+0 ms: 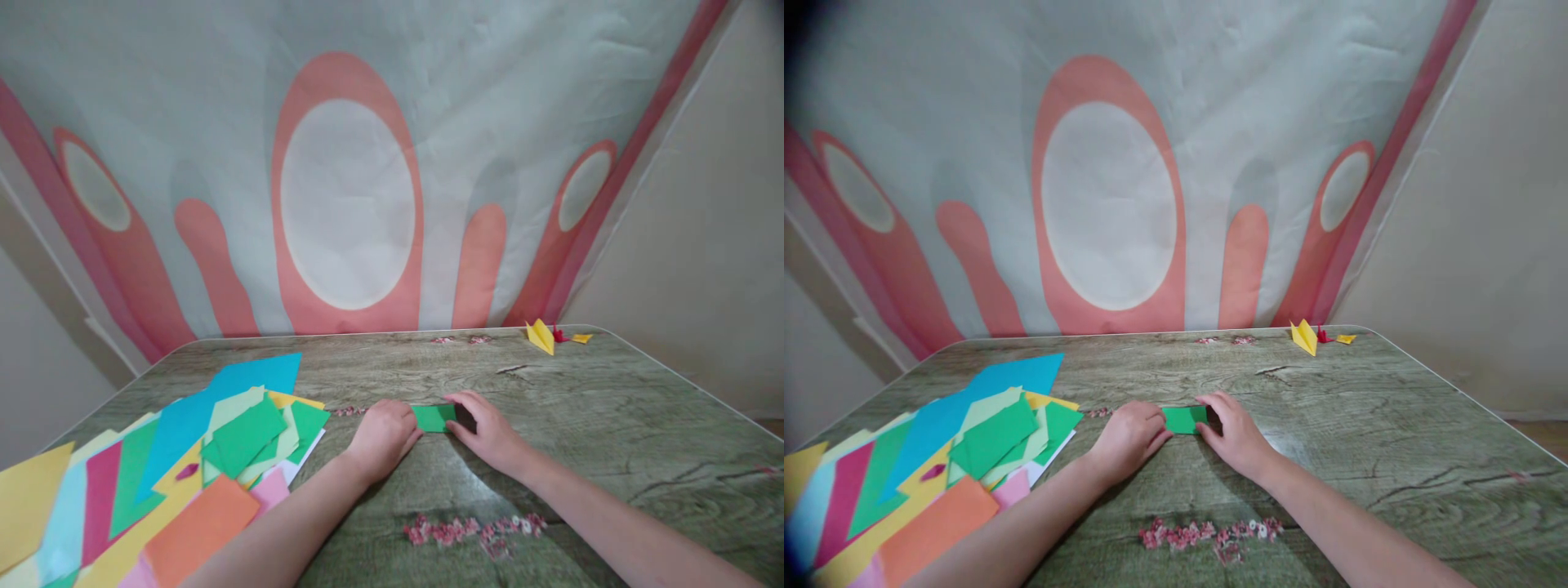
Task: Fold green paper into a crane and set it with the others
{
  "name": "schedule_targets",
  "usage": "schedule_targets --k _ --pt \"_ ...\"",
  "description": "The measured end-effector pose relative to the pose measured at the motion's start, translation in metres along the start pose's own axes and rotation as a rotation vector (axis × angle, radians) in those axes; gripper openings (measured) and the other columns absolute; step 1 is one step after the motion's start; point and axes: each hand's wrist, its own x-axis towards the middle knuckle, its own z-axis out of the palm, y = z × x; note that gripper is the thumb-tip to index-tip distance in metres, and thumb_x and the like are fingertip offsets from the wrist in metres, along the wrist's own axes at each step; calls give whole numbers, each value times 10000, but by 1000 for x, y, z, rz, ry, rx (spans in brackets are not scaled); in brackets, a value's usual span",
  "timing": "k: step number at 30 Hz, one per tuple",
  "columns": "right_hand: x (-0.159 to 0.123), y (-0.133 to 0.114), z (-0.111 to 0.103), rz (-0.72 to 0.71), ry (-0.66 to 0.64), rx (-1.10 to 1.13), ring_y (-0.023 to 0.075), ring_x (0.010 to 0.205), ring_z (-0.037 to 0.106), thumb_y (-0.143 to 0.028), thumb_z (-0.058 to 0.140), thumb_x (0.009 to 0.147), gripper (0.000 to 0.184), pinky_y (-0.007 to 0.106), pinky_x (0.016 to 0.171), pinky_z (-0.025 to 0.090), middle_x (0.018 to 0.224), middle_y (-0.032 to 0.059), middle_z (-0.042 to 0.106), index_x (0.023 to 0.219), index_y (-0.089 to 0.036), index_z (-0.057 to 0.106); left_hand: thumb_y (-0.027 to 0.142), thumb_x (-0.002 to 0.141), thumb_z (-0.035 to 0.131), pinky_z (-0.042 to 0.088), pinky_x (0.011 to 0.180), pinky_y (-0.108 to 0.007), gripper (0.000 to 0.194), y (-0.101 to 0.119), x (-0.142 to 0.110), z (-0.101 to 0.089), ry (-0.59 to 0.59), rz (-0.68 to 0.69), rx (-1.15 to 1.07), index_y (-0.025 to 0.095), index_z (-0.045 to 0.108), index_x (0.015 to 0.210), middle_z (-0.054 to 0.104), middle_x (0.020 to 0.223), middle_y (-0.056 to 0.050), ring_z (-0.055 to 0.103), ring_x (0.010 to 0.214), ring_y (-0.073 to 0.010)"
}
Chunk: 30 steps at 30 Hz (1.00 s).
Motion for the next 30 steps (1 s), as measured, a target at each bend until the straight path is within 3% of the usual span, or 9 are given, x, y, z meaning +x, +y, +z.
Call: schedule_targets --k 7,14,25,30 --pt "0 -9 -1 41 -9 154 147 773 571 -183 536 798 261 303 743 485 938 47 569 1059 -190 549 303 896 435 416 771 -298 201 0 -1 -1 57 -10 -72 213 569 1015 596 924 -42 554 888 -178" --pt "-2 -12 1 22 25 109 174 914 549 -135 494 816 239 336 836 447 973 59 602 1037 -184 568 335 900 423 422 764 -297 226 2 -1 -1 46 -20 -87 212 583 1002 579 940 -42 549 872 -173" --pt "-2 -5 3 57 -9 140 174 962 562 -108 417 837 319 362 882 442 1004 61 632 1093 -202 583 337 896 426 431 799 -332 246 4 -1 4 41 -3 -121 216 610 1005 606 961 -51 547 921 -198" --pt "-2 -3 5 98 4 176 186 963 568 -122 421 830 321 375 896 434 1004 65 633 1092 -206 586 401 854 491 419 890 -373 363 2 -2 9 105 -79 -164 214 518 1164 556 1149 -80 519 1040 -226"
